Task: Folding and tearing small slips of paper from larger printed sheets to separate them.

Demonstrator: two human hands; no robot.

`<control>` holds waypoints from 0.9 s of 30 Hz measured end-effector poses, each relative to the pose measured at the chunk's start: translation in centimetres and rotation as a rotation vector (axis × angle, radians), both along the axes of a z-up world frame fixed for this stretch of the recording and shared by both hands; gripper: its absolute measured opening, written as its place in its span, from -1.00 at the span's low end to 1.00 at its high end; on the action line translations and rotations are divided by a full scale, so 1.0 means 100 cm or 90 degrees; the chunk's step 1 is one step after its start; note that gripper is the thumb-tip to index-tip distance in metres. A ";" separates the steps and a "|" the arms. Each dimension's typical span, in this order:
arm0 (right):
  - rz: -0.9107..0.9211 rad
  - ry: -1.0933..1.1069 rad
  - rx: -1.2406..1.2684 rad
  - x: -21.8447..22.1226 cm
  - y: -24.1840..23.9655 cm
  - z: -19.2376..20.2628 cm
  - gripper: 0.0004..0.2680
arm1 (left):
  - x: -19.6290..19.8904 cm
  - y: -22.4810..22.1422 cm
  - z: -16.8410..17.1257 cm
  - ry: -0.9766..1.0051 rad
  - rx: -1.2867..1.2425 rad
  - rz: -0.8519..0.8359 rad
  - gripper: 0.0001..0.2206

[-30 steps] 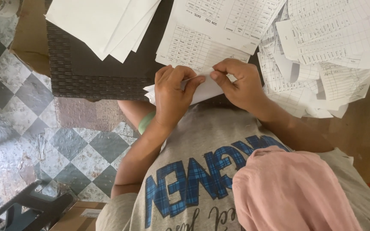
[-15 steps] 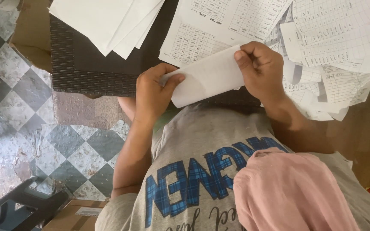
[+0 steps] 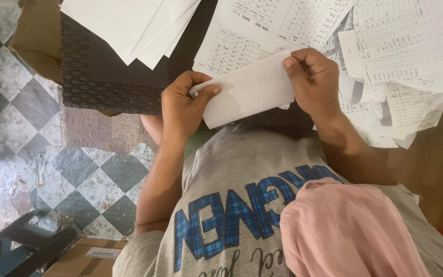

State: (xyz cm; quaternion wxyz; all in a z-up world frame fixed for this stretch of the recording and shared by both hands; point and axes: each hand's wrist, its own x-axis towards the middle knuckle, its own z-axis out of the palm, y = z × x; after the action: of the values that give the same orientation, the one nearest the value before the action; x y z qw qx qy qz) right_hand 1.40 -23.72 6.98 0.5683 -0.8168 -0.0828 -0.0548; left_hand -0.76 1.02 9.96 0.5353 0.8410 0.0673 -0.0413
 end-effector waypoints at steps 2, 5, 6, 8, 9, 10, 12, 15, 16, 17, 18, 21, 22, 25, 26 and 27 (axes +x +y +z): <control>-0.002 0.029 0.004 -0.001 -0.001 0.001 -0.87 | -0.001 -0.001 0.000 -0.041 -0.011 -0.004 -0.89; 0.000 0.001 -0.005 0.001 -0.003 -0.004 -0.87 | -0.003 -0.003 0.004 -0.020 -0.011 0.012 -0.83; 0.000 0.001 -0.005 0.001 -0.003 -0.004 -0.87 | -0.003 -0.004 0.006 -0.020 -0.012 0.013 -0.83; -0.006 0.005 0.011 0.002 -0.003 -0.005 -0.84 | -0.004 -0.005 0.011 -0.032 0.000 0.023 -0.84; -0.006 0.005 0.011 0.002 -0.003 -0.005 -0.84 | -0.004 -0.005 0.010 -0.032 0.000 0.024 -0.84; -0.005 0.004 0.006 0.002 -0.003 -0.005 -0.83 | -0.003 -0.005 0.009 -0.034 0.004 0.029 -0.86; -0.005 0.003 0.001 0.003 -0.003 -0.005 -0.81 | -0.003 -0.004 0.007 -0.036 0.008 0.033 -0.88; -0.004 0.014 0.018 0.002 -0.001 -0.004 -0.83 | -0.003 -0.004 0.002 -0.060 -0.006 0.026 -0.88; -0.005 0.023 0.017 0.003 -0.001 -0.003 -0.84 | -0.003 -0.004 0.002 -0.054 -0.007 0.031 -0.90; -0.005 0.032 0.016 0.003 -0.001 -0.002 -0.85 | -0.003 -0.004 0.001 -0.048 -0.008 0.036 -0.91; -0.005 0.032 0.016 0.004 0.000 -0.005 -0.85 | -0.002 -0.004 0.001 -0.048 -0.008 0.036 -0.91; -0.004 0.018 -0.005 0.010 0.000 -0.014 -0.87 | 0.002 -0.004 -0.003 -0.062 0.023 0.031 -0.89; 0.002 0.003 -0.039 0.014 -0.001 -0.020 -0.86 | 0.004 -0.004 -0.006 -0.083 0.032 0.027 -0.88; 0.008 -0.052 -0.132 0.031 0.004 -0.042 -0.88 | 0.017 -0.003 -0.025 -0.160 0.093 0.004 -0.86; 0.009 -0.090 -0.193 0.037 0.006 -0.050 -0.89 | 0.022 -0.002 -0.034 -0.215 0.145 -0.016 -0.83; 0.008 -0.092 -0.193 0.040 0.010 -0.054 -0.89 | 0.026 -0.003 -0.052 -0.218 0.145 -0.017 -0.83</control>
State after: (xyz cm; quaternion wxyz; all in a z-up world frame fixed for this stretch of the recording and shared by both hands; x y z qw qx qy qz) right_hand 5.42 -22.72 1.57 0.4316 -0.8864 -0.1359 -0.0972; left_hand 1.86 0.76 4.74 0.4398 0.8916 -0.0315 0.1031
